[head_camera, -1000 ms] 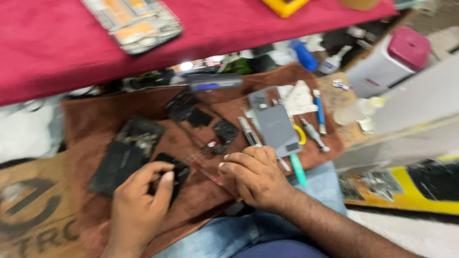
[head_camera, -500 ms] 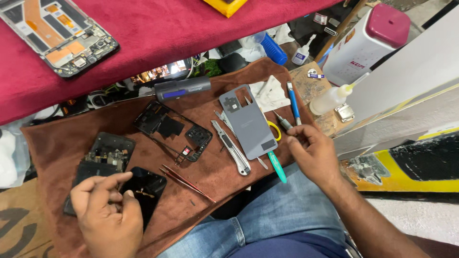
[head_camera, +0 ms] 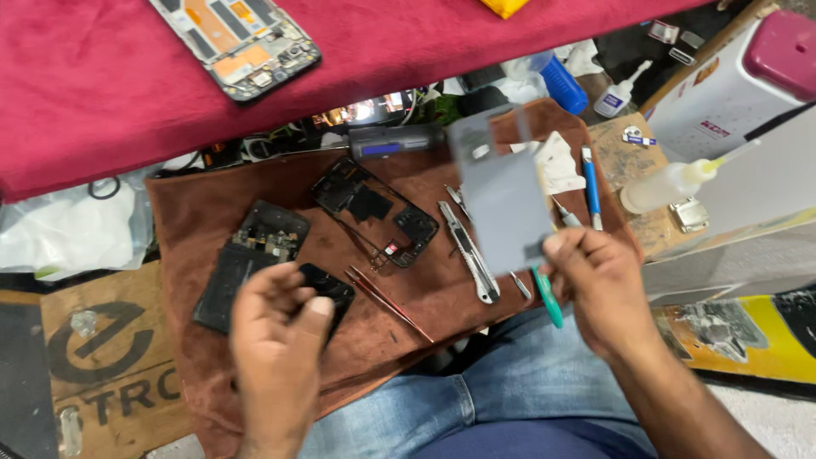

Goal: The person uses tweezers to manipulate small internal components and wires inside a disassembled smartphone. They then use scissors to trim a piece of adhesive tape from a grey phone back cover and apply it to the device.

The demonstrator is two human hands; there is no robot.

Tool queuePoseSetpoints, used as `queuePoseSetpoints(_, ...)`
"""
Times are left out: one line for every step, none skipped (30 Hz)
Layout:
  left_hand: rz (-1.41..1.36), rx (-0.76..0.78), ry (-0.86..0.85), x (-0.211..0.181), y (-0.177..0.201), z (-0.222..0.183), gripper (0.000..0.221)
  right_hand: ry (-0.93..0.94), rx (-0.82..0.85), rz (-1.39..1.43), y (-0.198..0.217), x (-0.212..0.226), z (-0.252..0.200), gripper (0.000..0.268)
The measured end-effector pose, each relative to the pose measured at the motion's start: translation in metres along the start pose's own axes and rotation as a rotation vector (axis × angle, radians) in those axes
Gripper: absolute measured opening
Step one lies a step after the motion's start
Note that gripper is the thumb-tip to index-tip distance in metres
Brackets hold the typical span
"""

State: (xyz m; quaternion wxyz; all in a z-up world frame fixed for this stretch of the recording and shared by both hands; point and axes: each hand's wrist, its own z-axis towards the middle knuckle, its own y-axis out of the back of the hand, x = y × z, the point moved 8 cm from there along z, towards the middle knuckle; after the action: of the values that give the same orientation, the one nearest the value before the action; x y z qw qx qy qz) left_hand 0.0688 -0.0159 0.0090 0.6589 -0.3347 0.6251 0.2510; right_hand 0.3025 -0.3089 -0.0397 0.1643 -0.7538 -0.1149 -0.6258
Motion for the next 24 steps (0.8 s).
queuePoseSetpoints(-0.092, 0.046, 0.1, 0.007, -0.011, -0.004, 0.06, -0.032, 0.044, 0.007, -0.009, -0.001, -0.01, 0.012)
queuePoseSetpoints(-0.184, 0.091, 0.2, 0.013, -0.024, -0.009, 0.067, -0.057, 0.108, -0.079, -0.021, -0.003, -0.021, 0.012)
queuePoseSetpoints(-0.296, 0.159, 0.246, 0.014, -0.038, -0.014, 0.066, -0.078, 0.173, -0.165, -0.034, -0.005, -0.032, 0.013)
queuePoseSetpoints(-0.408, 0.227, 0.291, 0.014, -0.051, -0.021, 0.065, -0.085, 0.331, -0.17, -0.053, -0.006, -0.046, 0.014)
queuePoseSetpoints(-0.518, 0.295, 0.337, 0.014, -0.061, -0.026, 0.064, -0.096, 0.49, -0.174, -0.071, -0.008, -0.061, 0.016)
queuePoseSetpoints(-0.505, 0.233, 0.413, 0.021, -0.059, -0.027, 0.059, -0.108, 0.648, -0.18, -0.085, -0.009, -0.072, 0.017)
queuePoseSetpoints(-0.491, 0.17, 0.49, 0.029, -0.057, -0.028, 0.054, -0.039, 0.633, -0.226, -0.088, -0.005, -0.068, 0.018)
queuePoseSetpoints(-0.477, 0.107, 0.566, 0.037, -0.052, -0.03, 0.049, 0.03, 0.617, -0.271, -0.09, -0.002, -0.062, 0.019)
queuePoseSetpoints(-0.499, 0.112, 0.537, 0.035, -0.049, -0.028, 0.043, 0.099, 0.599, -0.316, -0.089, 0.002, -0.057, 0.021)
queuePoseSetpoints(-0.522, 0.116, 0.507, 0.033, -0.046, -0.025, 0.036, 0.198, 0.398, -0.569, -0.073, 0.011, -0.041, 0.021)
queuePoseSetpoints(-0.544, 0.119, 0.478, 0.031, -0.042, -0.024, 0.031, 0.29, 0.186, -0.814, -0.055, 0.024, -0.024, 0.021)
queuePoseSetpoints(-0.55, 0.123, 0.484, 0.031, -0.04, -0.025, 0.027, 0.366, 0.033, -1.018, -0.042, 0.036, -0.012, 0.022)
queuePoseSetpoints(-0.556, 0.125, 0.489, 0.031, -0.037, -0.024, 0.023, 0.446, -0.123, -1.217, -0.031, 0.049, -0.001, 0.025)
queuePoseSetpoints(-0.563, 0.127, 0.494, 0.03, -0.036, -0.023, 0.019, 0.401, -0.114, -1.239, -0.022, 0.05, 0.011, 0.031)
queuePoseSetpoints(-0.582, 0.131, 0.485, 0.029, -0.035, -0.023, 0.02, 0.355, -0.102, -1.261, -0.013, 0.05, 0.021, 0.038)
queuePoseSetpoints(-0.601, 0.136, 0.476, 0.028, -0.036, -0.022, 0.02, 0.333, -0.069, -1.294, -0.008, 0.048, 0.028, 0.037)
queuePoseSetpoints(-0.62, 0.14, 0.467, 0.026, -0.036, -0.022, 0.02, 0.31, -0.036, -1.326, -0.005, 0.045, 0.034, 0.037)
queuePoseSetpoints(-0.619, 0.145, 0.475, 0.026, -0.037, -0.023, 0.021, 0.287, -0.003, -1.358, -0.004, 0.04, 0.038, 0.037)
queuePoseSetpoints(-0.62, 0.151, 0.482, 0.026, -0.039, -0.023, 0.022, 0.258, 0.006, -1.343, -0.003, 0.037, 0.042, 0.038)
queuePoseSetpoints(-0.62, 0.156, 0.49, 0.027, -0.04, -0.024, 0.024, 0.229, 0.015, -1.328, -0.001, 0.035, 0.045, 0.039)
queuePoseSetpoints(-0.621, 0.161, 0.483, 0.026, -0.04, -0.025, 0.025, 0.197, 0.021, -1.313, 0.001, 0.034, 0.047, 0.04)
queuePoseSetpoints(-0.622, 0.165, 0.476, 0.026, -0.041, -0.025, 0.026, 0.177, 0.02, -1.326, 0.001, 0.033, 0.048, 0.04)
queuePoseSetpoints(-0.623, 0.173, 0.469, 0.025, -0.042, -0.025, 0.027, 0.157, 0.013, -1.339, 0.002, 0.033, 0.05, 0.04)
queuePoseSetpoints(-0.614, 0.183, 0.474, 0.026, -0.042, -0.025, 0.027, 0.136, 0.007, -1.351, 0.002, 0.032, 0.051, 0.04)
